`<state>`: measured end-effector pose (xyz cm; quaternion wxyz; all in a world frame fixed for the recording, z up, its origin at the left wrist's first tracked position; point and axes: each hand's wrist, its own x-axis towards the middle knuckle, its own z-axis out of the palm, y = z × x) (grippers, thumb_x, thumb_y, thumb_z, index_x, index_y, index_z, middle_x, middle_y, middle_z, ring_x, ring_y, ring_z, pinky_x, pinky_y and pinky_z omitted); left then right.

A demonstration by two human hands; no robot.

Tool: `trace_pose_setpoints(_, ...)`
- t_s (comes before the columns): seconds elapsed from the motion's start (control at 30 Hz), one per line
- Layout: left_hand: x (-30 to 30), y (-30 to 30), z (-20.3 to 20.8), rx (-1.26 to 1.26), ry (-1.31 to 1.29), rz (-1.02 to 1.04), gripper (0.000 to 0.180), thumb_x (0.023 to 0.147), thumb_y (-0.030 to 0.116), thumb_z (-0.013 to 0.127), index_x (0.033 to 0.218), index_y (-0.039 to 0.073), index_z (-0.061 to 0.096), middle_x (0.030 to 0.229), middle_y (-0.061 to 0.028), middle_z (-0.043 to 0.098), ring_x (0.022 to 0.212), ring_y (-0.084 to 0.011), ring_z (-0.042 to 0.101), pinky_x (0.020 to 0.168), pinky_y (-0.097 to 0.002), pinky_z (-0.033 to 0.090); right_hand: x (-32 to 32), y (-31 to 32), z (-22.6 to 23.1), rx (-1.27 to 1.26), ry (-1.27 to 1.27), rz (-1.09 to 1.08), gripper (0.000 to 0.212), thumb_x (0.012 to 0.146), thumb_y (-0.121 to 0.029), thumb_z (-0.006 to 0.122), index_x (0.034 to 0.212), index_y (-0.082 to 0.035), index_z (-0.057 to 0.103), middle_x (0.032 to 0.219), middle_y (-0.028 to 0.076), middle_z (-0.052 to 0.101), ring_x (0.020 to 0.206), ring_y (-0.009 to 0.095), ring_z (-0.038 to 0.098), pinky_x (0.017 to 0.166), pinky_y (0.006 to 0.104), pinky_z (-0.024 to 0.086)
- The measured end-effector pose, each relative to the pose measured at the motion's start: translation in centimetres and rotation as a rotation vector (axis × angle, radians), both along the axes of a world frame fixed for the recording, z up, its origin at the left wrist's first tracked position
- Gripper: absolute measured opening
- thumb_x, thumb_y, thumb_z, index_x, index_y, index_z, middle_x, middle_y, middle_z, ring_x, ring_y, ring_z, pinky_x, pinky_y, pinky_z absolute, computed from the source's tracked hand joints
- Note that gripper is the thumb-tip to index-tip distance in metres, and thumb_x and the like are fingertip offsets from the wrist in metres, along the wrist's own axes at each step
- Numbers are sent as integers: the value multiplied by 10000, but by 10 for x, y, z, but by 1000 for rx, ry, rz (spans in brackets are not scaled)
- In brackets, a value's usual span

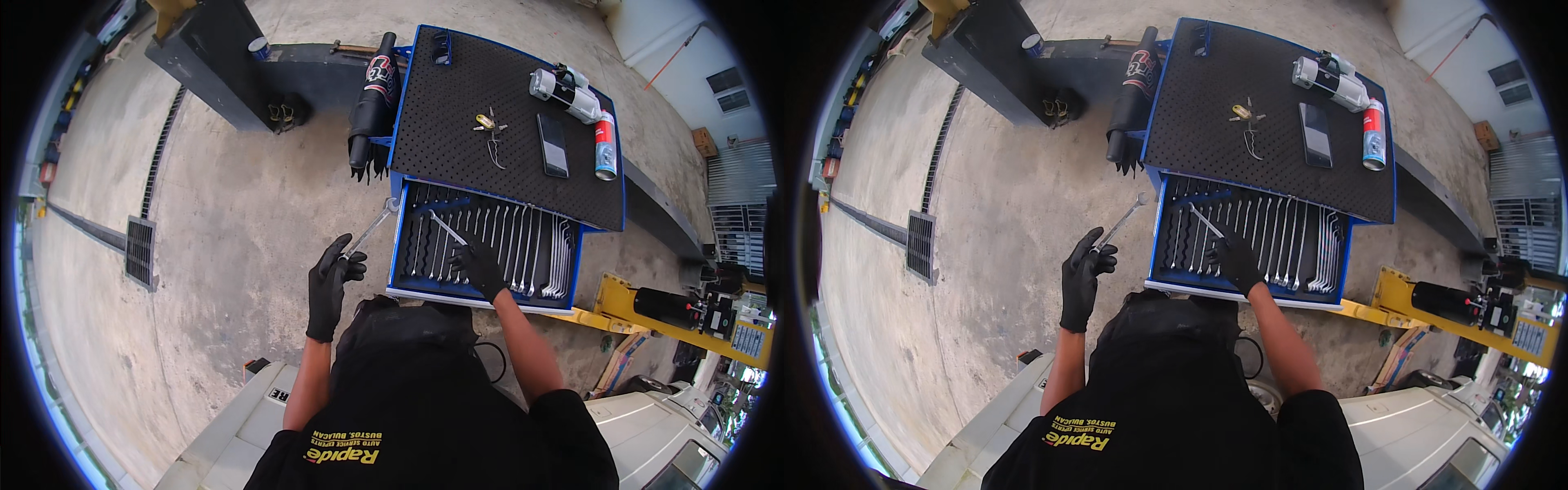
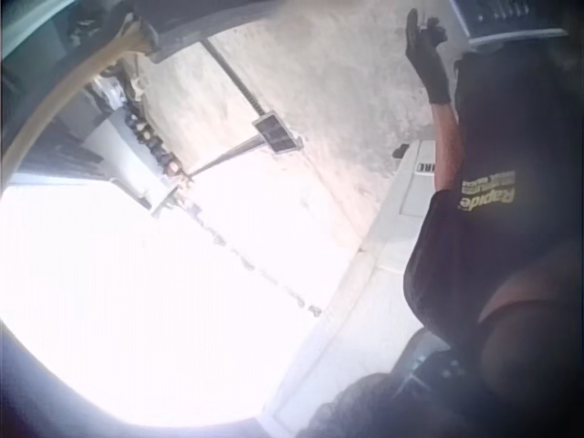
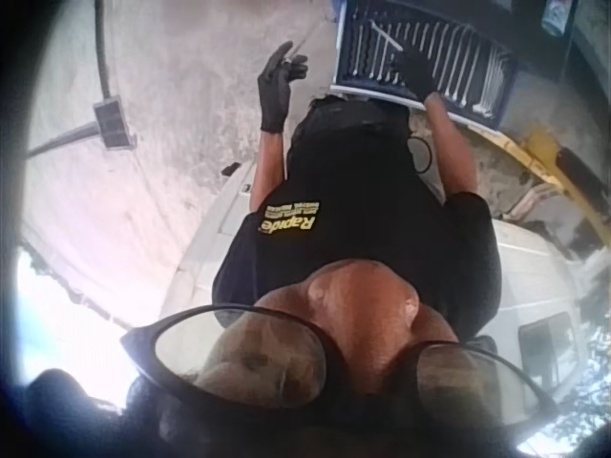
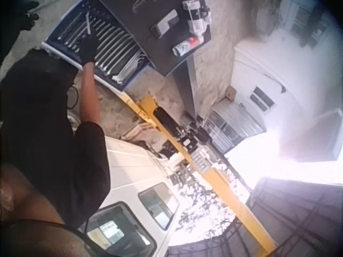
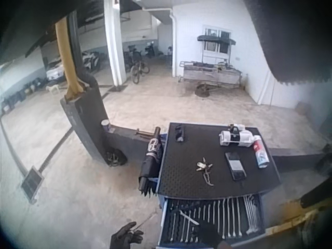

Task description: The person walks through a garage carrying a cardboard box, places it on the floor, and then moves to a blue tool chest. They open drawers, select various wrenches and sockets, and arrange them on the tool chest top. The person closes drawers and continues selecting additional tools.

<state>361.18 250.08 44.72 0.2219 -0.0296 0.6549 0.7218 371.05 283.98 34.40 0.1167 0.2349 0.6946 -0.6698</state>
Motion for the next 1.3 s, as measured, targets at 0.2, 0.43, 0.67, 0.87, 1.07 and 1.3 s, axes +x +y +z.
trace_pose_setpoints(0.2, 7, 57, 17, 35, 113, -65, 463, 1111, 68, 482, 1567, -3, 524, 1309, -200, 734, 1056, -229, 756, 901, -345, 617, -17, -16, 64, -324, 90, -221, 428, 1133, -157, 477, 1523, 12, 520, 1318, 228, 695, 1017, 259, 779, 865, 373, 650)
trace_pose_setpoints(0.43, 19, 130, 33, -487, 1087, -261, 667, 973, 22, 652, 1611, 68, 463, 1416, -217, 651, 1128, -413, 685, 843, -454, 597, -48, -51, 133, -499, 408, -271, 384, 1172, -158, 434, 1513, -20, 544, 1284, 95, 714, 1115, 168, 696, 979, 344, 578)
trace_pose_setpoints(0.67, -7, 137, 22, -440, 971, -531, 565, 1011, 181, 690, 1555, 158, 538, 1393, -184, 674, 1145, -397, 707, 957, -485, 583, -108, 10, 105, 28, 554, -562, 282, 1142, -238, 532, 1130, -38, 729, 910, 24, 699, 839, 87, 639, 786, 262, 512)
trace_pose_setpoints(0.87, -20, 52, -80, -700, 841, -832, 601, 944, 345, 783, 1488, 168, 598, 1373, -151, 660, 1203, -373, 678, 999, -487, 563, -171, 113, 51, 1131, 542, -565, 275, 1063, -146, 533, 1220, 15, 693, 1132, 202, 731, 1091, 386, 685, 971, 502, 523)
trace_pose_setpoints(1.07, 1, 29, -126, -703, 628, -972, 808, 791, 439, 922, 1484, 201, 582, 1316, -150, 634, 1235, -367, 649, 1003, -482, 561, -157, 142, 23, 1208, 289, -380, 346, 1034, -191, 595, 1308, 9, 665, 1349, 296, 641, 1287, 481, 585, 1120, 538, 455)
trace_pose_setpoints(1.3, 6, 32, -121, -684, 719, -803, 853, 760, 438, 952, 1477, 186, 566, 1342, -110, 658, 1038, -287, 740, 889, -436, 601, -58, 111, 32, 1159, 576, -380, 429, 963, -123, 645, 1377, -8, 654, 1309, 253, 672, 1239, 463, 615, 1092, 521, 486)
